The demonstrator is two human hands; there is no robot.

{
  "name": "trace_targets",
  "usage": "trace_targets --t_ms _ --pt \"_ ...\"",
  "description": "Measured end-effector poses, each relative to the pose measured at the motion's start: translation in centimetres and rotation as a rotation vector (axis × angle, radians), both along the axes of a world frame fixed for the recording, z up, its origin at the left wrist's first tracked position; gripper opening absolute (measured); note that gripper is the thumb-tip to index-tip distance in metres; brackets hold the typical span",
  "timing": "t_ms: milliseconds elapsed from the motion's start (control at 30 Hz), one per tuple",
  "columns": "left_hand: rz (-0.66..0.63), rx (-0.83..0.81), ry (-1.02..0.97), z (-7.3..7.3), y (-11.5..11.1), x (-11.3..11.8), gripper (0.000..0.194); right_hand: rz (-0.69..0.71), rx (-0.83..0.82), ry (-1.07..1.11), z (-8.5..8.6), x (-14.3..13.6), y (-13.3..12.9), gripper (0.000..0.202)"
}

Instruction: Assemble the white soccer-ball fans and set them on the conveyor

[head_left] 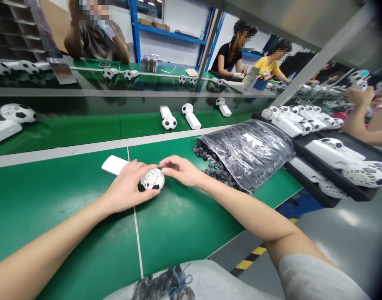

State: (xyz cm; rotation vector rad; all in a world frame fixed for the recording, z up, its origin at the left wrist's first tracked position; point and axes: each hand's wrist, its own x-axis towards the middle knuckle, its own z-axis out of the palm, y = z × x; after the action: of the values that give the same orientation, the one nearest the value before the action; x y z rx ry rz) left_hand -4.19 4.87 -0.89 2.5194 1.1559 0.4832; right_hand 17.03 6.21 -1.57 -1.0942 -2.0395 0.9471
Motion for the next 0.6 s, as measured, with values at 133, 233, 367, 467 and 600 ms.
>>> trace_targets --t_ms 133,233,367,467,600 --pt "-0.038 -0.016 0.015 0.1 -0.1 -0.3 0.065 -0.482 0.213 -0.707 0.9 4.9 1.5 0.011" --pt "-0.016 -0.037 0.010 0.1 0.0 -0.5 0.057 -0.626 0.205 -0.961 0.4 7.7 1.5 0.018" --pt "0.163 -0.005 0.000 -0.5 -0.1 -0.3 0.065 -0.512 0.215 -0.953 -0.3 8.3 0.4 0.016" --pt "0.212 -0.019 0.008 -0.7 -0.1 -0.2 0.074 -0.396 0.254 -0.912 -0.1 7.5 -0.3 0.015" --pt "0.060 -0.135 -0.013 0.2 0.2 -0.8 0.073 -0.285 0.314 -0.803 0.5 6.4 -0.7 0.012"
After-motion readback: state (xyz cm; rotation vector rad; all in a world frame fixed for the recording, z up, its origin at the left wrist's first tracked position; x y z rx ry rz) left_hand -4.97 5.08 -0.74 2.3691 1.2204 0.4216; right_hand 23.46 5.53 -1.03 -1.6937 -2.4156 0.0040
